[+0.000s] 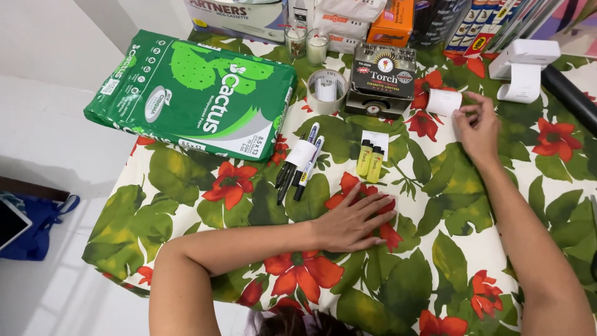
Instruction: Sorting and preparing various small retail items, receipts, and office supplies on a table.
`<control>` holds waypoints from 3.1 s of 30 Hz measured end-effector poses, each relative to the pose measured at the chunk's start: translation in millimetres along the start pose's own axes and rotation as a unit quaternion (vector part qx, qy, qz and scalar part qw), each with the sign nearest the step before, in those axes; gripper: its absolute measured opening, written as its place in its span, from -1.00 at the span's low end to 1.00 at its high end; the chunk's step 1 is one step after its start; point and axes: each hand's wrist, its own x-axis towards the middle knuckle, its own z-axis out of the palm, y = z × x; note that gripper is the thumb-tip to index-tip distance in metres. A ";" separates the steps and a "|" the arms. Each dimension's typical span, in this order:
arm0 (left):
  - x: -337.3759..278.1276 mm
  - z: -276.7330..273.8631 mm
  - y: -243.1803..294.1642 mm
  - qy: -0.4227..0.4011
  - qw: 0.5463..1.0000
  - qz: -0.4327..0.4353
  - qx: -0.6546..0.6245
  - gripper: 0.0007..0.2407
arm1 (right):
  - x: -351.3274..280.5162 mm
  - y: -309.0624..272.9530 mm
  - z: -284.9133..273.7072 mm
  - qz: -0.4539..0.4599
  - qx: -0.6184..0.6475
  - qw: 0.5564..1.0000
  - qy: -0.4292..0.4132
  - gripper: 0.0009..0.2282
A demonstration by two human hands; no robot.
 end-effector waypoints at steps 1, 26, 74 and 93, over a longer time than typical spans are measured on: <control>0.6 -0.8 -0.1 -0.004 1.000 -0.003 -0.004 -0.49 | 1.0 -0.1 0.2 -0.003 0.001 1.000 -0.002 -0.69; -0.3 1.8 -0.7 -0.020 1.000 -0.001 0.015 -0.48 | 0.7 2.5 0.8 -0.028 -0.027 0.999 0.003 -0.75; 97.6 -159.0 -84.2 0.313 0.591 -0.251 -0.700 -0.49 | 5.1 -238.5 -3.5 -0.142 0.136 0.980 0.026 -0.68; 89.1 -177.4 -66.3 0.253 0.626 -0.373 -0.637 -0.42 | 0.5 -230.0 -14.6 -0.119 0.190 0.974 -0.017 -0.76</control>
